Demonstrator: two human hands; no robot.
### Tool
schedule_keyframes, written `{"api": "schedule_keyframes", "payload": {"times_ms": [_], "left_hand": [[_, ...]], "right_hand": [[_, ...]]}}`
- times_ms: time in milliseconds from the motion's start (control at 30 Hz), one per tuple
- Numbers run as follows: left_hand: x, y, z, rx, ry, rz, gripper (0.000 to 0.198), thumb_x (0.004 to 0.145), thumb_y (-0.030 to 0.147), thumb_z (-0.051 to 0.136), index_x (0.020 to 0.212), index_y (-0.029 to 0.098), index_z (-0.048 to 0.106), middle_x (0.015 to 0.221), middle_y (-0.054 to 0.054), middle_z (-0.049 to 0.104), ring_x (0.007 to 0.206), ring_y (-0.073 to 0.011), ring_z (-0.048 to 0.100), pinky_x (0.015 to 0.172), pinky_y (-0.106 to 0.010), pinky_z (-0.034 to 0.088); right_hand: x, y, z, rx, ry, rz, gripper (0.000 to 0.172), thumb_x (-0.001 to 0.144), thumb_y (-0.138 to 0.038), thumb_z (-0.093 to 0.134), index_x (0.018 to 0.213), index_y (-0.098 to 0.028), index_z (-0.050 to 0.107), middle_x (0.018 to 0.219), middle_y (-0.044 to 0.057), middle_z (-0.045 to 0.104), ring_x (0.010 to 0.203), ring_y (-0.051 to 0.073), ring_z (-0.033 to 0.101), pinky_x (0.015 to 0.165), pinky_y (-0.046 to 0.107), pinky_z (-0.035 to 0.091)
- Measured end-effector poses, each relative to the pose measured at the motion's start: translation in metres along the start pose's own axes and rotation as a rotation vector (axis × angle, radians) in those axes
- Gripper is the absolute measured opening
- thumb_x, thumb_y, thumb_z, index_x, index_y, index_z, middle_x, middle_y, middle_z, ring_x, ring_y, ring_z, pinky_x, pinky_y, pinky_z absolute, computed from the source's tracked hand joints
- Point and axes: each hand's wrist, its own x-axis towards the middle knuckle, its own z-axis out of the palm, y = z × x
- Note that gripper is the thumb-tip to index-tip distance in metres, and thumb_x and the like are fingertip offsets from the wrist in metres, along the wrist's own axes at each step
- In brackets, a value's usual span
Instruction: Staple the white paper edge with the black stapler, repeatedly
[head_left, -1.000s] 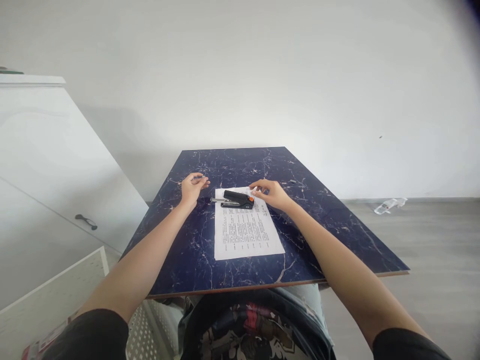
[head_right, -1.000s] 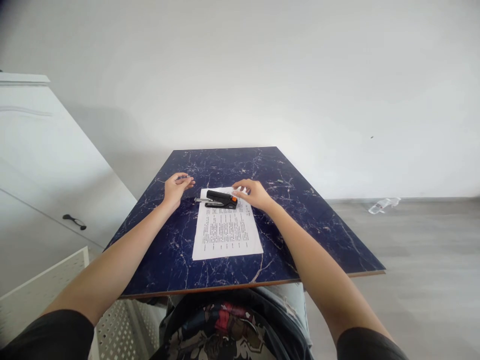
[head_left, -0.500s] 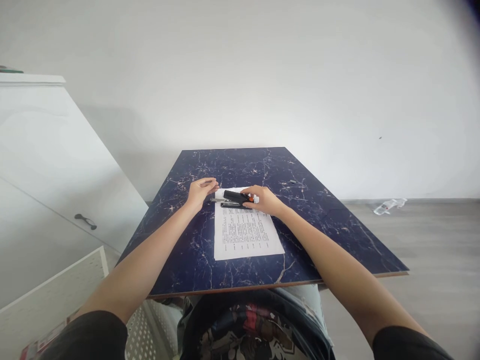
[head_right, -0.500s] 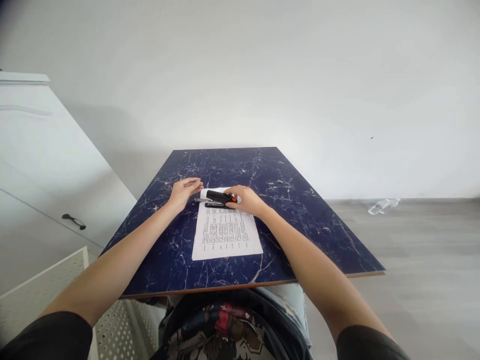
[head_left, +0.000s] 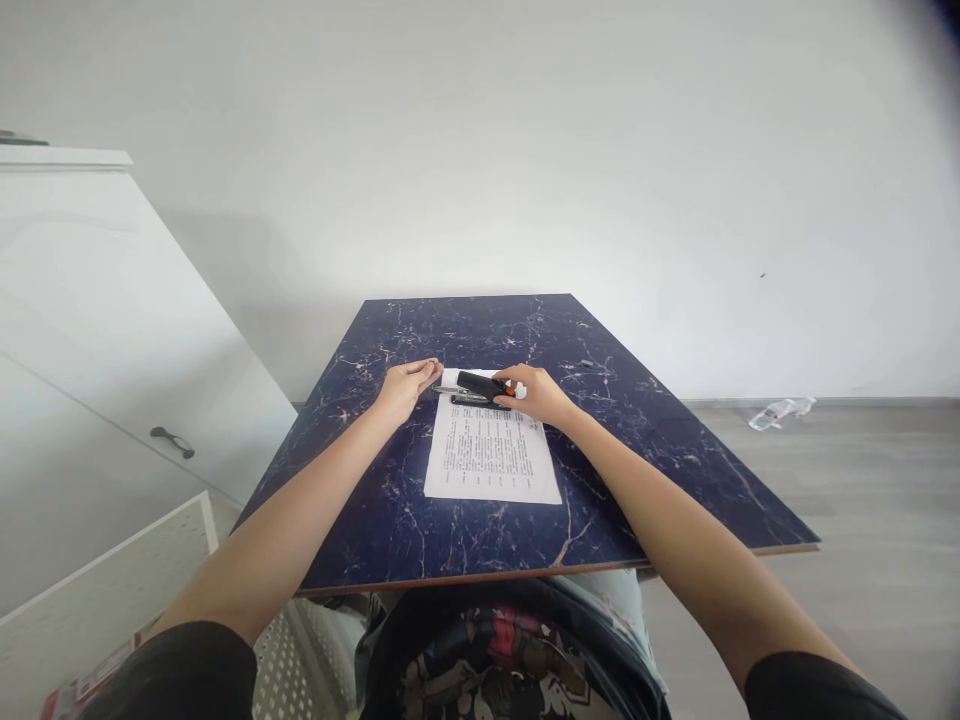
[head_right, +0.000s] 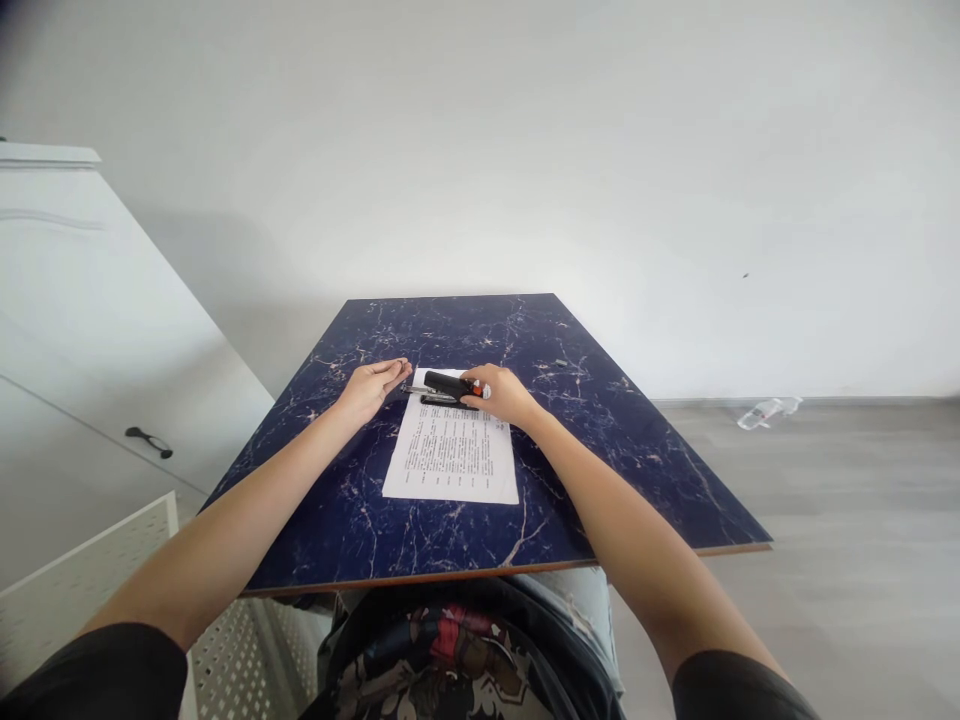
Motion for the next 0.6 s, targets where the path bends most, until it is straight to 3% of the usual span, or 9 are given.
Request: {"api": "schedule_keyframes", "payload": {"times_ms": [267,600], "left_hand": [[0.012,-0.004,-0.01,0.042,-0.02,-0.102,0.009,0.087,0.01,0.076,0.08,0.015,0.075,0.098,-0.01,0.078,0.119,-0.0287,0.07,0.115,-0.046,0.053],[0.011,-0.002,-0.01,-0.006,0.004,-0.086,0.008,0.086,0.004,0.072,0.084,0.01,0.076,0.103,-0.013,0.077,0.112,-0.027,0.073,0.117,-0.043,0.052]], "right_hand": [[-0.001,0.005,0.0,0.025,-0.016,0.008,0.035,0.087,-0.037,0.075,0.12,-0.026,0.072,0.108,0.005,0.076,0.087,0.022,0.067,0.082,0.04,0.054],[-0.002,0.006,0.0,0.019,-0.011,-0.018,0.035,0.088,-0.036,0.074,0.121,-0.024,0.072,0.104,0.006,0.075,0.084,0.022,0.065,0.079,0.038,0.053]]}}
